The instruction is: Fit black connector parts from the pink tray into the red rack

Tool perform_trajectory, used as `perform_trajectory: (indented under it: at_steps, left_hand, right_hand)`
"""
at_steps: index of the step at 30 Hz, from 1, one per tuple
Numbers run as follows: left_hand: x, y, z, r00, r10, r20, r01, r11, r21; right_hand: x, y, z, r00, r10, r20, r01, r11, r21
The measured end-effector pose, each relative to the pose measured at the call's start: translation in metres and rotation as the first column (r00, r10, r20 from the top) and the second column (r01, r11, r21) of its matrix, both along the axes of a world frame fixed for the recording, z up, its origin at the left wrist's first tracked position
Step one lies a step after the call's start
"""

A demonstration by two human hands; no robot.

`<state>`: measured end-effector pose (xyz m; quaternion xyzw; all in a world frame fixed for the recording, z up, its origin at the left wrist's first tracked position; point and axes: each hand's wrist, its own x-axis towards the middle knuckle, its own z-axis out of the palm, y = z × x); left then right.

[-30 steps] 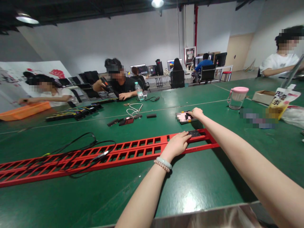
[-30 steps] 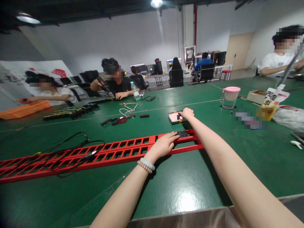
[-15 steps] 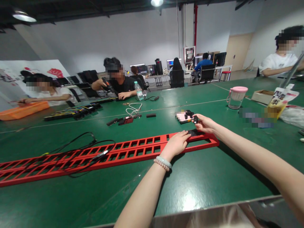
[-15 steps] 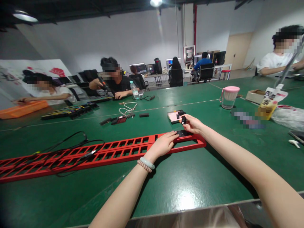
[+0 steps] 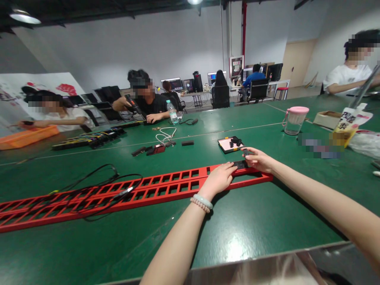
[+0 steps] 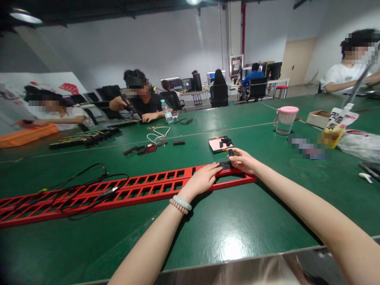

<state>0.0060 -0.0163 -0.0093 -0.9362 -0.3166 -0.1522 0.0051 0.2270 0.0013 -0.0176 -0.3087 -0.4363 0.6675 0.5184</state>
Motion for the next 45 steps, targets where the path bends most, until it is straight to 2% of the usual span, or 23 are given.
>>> perform_trajectory:
  at_steps: [9,21,25,32,35,40,43,45]
  left_hand:
    - [-0.002,0.001,-0.004,1.0,0.012,0.007,-0.012,0.999,0.039]
    - [-0.003,-0.001,-0.002,1.0,-0.001,0.019,0.0,0.998,0.056]
    - [-0.003,-0.003,0.0,1.0,-0.004,0.017,0.003,0.998,0.06]
    - [-0.002,-0.004,0.001,0.998,-0.06,0.028,0.055,0.986,0.155]
    - [-0.002,-0.005,0.002,0.995,-0.093,0.031,0.085,0.974,0.208]
    - [0.0,-0.007,0.007,0.996,-0.085,-0.014,0.085,0.955,0.284]
    - [0.001,-0.011,0.011,0.997,-0.067,-0.04,0.076,0.951,0.299]
    - [0.002,-0.014,0.013,0.996,-0.071,-0.047,0.082,0.956,0.283]
  right_hand:
    - [0.01,-0.01,-0.005,0.99,-0.112,0.083,0.106,0.992,0.067]
    - [0.015,-0.013,-0.016,0.95,-0.18,0.254,0.127,0.969,0.211]
    - [0.019,-0.015,-0.014,0.894,-0.194,0.404,0.081,0.957,0.28]
    - [0.022,-0.023,-0.003,0.835,-0.094,0.542,-0.091,0.948,0.304]
    - [0.022,-0.024,-0.004,0.782,-0.105,0.614,-0.134,0.935,0.329]
    - [0.024,-0.025,0.0,0.619,-0.269,0.738,-0.196,0.857,0.477]
    - [0.025,-0.027,0.004,0.525,-0.334,0.782,-0.25,0.818,0.518]
    - [0.024,-0.028,0.006,0.492,-0.357,0.794,-0.272,0.803,0.53]
